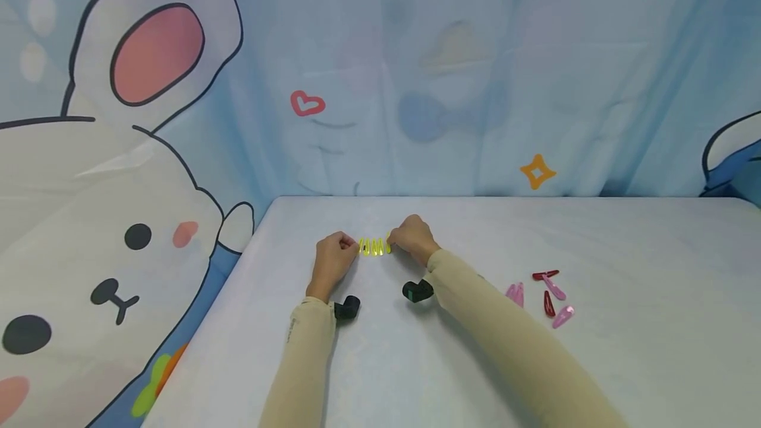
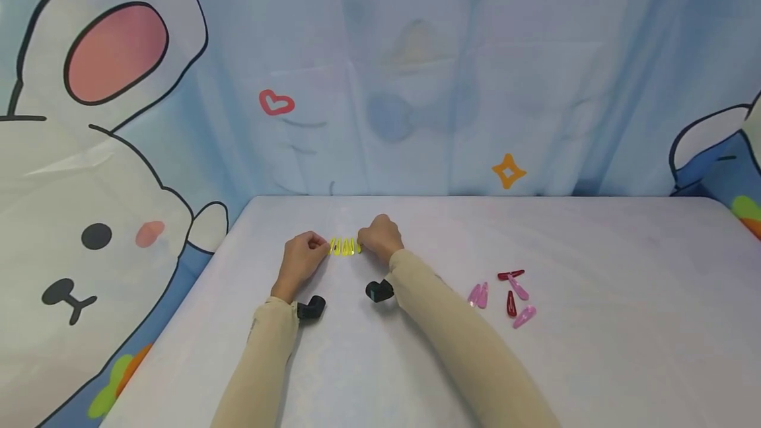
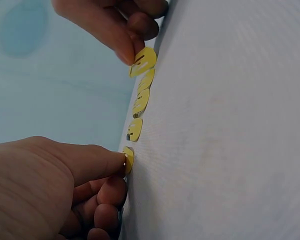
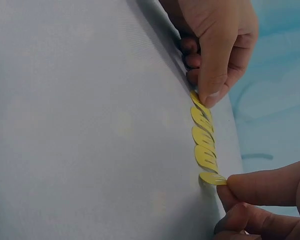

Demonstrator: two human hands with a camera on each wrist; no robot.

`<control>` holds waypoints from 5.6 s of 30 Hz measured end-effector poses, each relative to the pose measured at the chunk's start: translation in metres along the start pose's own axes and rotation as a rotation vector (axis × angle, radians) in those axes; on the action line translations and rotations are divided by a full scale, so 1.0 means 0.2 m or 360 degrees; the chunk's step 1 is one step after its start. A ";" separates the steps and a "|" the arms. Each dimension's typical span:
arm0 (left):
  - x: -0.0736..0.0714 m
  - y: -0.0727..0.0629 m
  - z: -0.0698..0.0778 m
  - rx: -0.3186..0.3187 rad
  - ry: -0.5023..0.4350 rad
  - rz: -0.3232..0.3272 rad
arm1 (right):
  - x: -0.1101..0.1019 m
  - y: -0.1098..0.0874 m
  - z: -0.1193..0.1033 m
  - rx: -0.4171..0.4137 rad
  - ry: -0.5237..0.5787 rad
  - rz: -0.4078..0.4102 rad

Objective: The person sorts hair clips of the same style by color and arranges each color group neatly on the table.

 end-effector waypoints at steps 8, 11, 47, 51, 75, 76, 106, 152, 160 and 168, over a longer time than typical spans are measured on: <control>0.00 0.00 0.00 0.0013 0.0000 0.0004 | 0.02 -0.02 0.00 -0.0044 -0.0149 0.0079; 0.00 0.00 0.00 0.0019 -0.0007 0.0010 | 0.02 -0.03 -0.01 -0.0072 -0.0207 0.0106; 0.00 -0.03 0.01 -0.0007 -0.0008 0.0014 | -0.30 -0.38 0.16 -0.0511 0.0297 -0.0036; 0.01 -0.03 0.01 -0.0011 -0.0020 0.0000 | -0.42 -0.49 0.22 -0.0537 0.0283 -0.0025; -0.01 -0.03 0.01 -0.0031 -0.0025 0.0007 | -0.96 -0.80 0.74 -0.0258 -0.0451 0.0264; -0.01 -0.03 0.01 -0.0053 -0.0037 0.0011 | -0.96 -0.80 0.75 -0.0259 -0.0484 0.0271; 0.84 -0.36 0.87 0.0215 0.0189 -0.0771 | -0.89 -0.75 0.77 -0.0458 -0.0661 0.0386; -0.07 -0.19 0.03 -0.0323 -0.0013 -0.0156 | -0.91 -0.73 0.79 -0.0362 -0.0635 0.0356; -0.08 -0.18 0.05 -0.0344 0.0050 -0.0139 | -0.94 -0.74 0.80 -0.0353 -0.0541 0.0378; -0.07 -0.19 0.04 -0.0374 0.0086 -0.0171 | -0.94 -0.73 0.82 -0.0304 -0.0380 0.0357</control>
Point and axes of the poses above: each hand's wrist, its own y-axis towards the middle knuckle, its own x-axis out of the palm, z = x × y, the point moved 6 cm from there along y, towards the middle knuckle, and after that the axes turned 7 degrees about -z, right-handed, at the moved point
